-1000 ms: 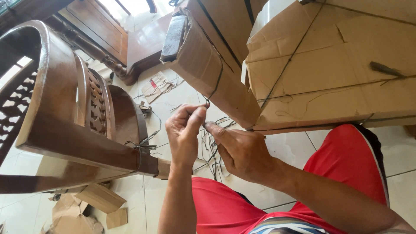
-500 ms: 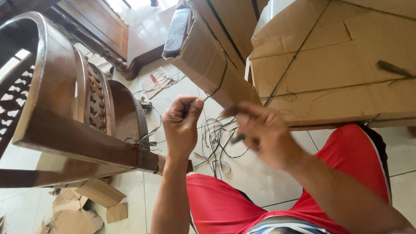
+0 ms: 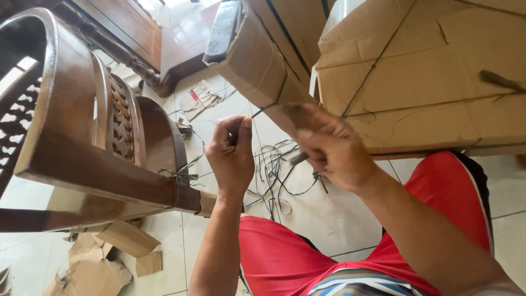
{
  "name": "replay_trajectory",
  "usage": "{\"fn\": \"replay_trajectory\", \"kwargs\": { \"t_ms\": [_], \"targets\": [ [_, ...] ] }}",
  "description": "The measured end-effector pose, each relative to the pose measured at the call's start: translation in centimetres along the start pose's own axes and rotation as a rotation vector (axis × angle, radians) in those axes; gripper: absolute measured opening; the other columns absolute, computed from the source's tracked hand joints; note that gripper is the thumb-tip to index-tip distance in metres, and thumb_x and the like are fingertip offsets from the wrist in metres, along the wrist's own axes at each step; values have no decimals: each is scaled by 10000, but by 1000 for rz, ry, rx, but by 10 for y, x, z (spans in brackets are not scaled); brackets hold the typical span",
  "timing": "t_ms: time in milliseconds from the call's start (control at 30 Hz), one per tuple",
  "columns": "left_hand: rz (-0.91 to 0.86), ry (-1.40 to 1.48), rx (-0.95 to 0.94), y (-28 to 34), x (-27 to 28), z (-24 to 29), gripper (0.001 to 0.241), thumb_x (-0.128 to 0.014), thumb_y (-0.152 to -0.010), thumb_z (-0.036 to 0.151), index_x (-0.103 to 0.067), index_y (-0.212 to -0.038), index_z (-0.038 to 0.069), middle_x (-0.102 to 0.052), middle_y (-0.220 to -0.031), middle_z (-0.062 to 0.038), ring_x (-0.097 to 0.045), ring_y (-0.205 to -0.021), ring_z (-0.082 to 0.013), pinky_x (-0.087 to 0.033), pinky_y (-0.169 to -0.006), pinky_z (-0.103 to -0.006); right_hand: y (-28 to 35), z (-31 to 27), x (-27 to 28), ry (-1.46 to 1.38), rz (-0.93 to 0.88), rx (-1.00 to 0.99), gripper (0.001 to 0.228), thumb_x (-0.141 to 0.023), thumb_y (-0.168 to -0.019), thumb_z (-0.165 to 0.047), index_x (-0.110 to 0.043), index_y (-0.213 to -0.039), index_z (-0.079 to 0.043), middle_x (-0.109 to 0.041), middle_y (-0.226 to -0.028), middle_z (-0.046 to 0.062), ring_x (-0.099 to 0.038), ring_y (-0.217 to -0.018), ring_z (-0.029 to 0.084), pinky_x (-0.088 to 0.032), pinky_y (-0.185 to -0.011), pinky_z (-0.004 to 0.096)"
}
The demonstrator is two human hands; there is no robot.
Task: Wrapping and securing cardboard protection onto the backrest of a wooden chair using plastic ties.
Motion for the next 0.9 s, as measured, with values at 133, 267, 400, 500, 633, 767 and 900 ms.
{"fn": "replay_trajectory", "kwargs": {
  "t_ms": [133,267,400,500,633,767,900],
  "targets": [
    [-11,-39,-233,3,2,18,118,-703,-958,10,-758,-1023,92,-632,-689,-65,-546,-548,-132,-443,-487,-279,4,10,-9,373,-251,291,487,-513,-982,11,-545,-1456,-98,-480,-693,58,-419,-548,134,-395,-477,253],
    [-107,-41,-269,6,7,33,152,-721,-879,32,-785,-1007,82,-630,-751,-48,-551,-573,-128,-451,-471,-268,10,-5,-35,945,-326,707,489,-471,-1007,-20,-496,-1496,-8,-642,-1352,290,-676,-1178,428,-562,-986,500],
    [-131,10,-164,7,6,31,160,-823,-824,113,-788,-980,106,-606,-691,-35,-465,-504,-92,-411,-446,-246,3,1,-36,1080,-263,815,472,-486,-1009,-45,-535,-1479,-30,-656,-1347,246,-648,-1238,389,-530,-1037,469],
    [-122,55,52,10,0,30,122,-784,-863,63,-803,-984,65,-665,-676,-96,-554,-567,-85,-447,-476,-256,-6,10,-30,1109,-242,775,515,-512,-994,-63,-482,-1508,-39,-611,-1390,260,-669,-1197,402,-537,-1027,479],
    [-120,190,263,14,-5,34,122,-696,-945,83,-787,-1005,30,-701,-688,-97,-590,-645,-85,-521,-555,-265,-4,10,-37,1201,-234,731,573,-574,-977,-93,-437,-1533,-63,-583,-1398,254,-703,-1115,366,-545,-1022,483],
    [-72,254,322,13,-7,43,138,-675,-959,74,-776,-1027,10,-761,-769,-143,-632,-727,-101,-595,-640,-330,1,-4,-40,1122,-331,673,598,-590,-937,23,-425,-1510,-19,-612,-1316,304,-753,-1011,388,-601,-903,502],
    [12,194,309,16,-9,39,128,-678,-944,65,-787,-1008,43,-772,-781,-99,-592,-635,-46,-532,-556,-236,-1,3,-30,1247,-278,670,608,-525,-947,28,-427,-1542,-50,-681,-1218,263,-744,-1020,391,-612,-875,503]
  ]
}}
Point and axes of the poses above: each hand's wrist, its own y-axis away from the middle knuckle, its own x-axis out of the back of the hand, z = x × y, the point moved 2 cm from there along -y, towards the middle knuckle
